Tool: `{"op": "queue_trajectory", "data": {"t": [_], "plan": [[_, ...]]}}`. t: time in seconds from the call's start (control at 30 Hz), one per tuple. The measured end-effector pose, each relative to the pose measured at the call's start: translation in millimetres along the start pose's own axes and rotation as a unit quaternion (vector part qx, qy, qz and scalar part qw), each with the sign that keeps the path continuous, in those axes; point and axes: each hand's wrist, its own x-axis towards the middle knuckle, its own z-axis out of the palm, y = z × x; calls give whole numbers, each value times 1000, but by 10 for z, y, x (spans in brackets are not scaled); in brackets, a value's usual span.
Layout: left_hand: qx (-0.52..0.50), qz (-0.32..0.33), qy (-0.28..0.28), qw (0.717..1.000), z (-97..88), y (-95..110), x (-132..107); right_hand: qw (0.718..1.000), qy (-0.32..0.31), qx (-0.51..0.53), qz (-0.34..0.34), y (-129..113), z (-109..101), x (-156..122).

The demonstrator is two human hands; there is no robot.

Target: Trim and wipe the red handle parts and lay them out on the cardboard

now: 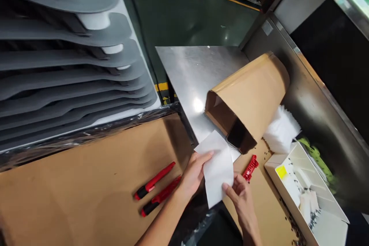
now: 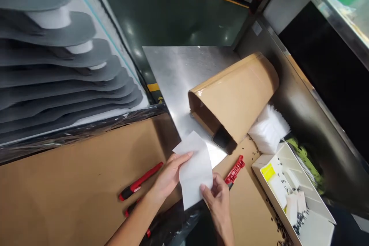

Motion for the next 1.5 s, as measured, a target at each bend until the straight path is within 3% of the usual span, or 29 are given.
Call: {"op": "queue_trajectory", "data": {"t": [0.1,0.2,0.27,0.37,0.43,0.53,0.63,0.73,0.87,0.97,1.1,1.17,1.3,1.4,1.5], "plan": [[-39,-111,-79,990,94,-268,-249,994,81,50,49,103,-215,-376],[-48,-228,-179,956,109,-577,-564,987,145,37,57,86,-401,-645],[-17,-256,-193,947,92,-761,-744,986,155,15,52,42,-475,-757],[57,-237,-150,958,73,-927,-857,987,156,-8,36,-7,-547,-823],[69,-217,-103,968,76,-934,-814,982,184,-28,23,0,-608,-793],[18,-173,-5,985,117,-799,-656,960,246,-134,31,88,-699,-625],[-25,-91,61,994,231,-609,-522,925,250,-278,63,232,-679,-369],[-27,-33,41,998,423,-510,-465,909,258,-316,79,358,-545,-165],[-9,-17,1,1000,691,-576,-421,911,270,-301,86,422,-494,-138],[3,-21,-12,1000,853,-683,-369,930,252,-257,77,406,-702,-332],[9,-24,-20,999,1062,-810,-302,951,256,-167,43,388,-1177,-834],[7,-15,-22,1000,1169,-870,-281,936,320,-149,18,382,-1387,-1103],[-2,-10,-24,1000,1360,-977,-282,855,438,-272,-56,305,-1566,-1422],[-10,-24,-40,999,1459,-1022,-318,796,450,-390,-107,200,-1526,-1442],[-8,-32,-55,998,1512,-1045,-349,778,435,-436,-127,131,-1469,-1411]]}}
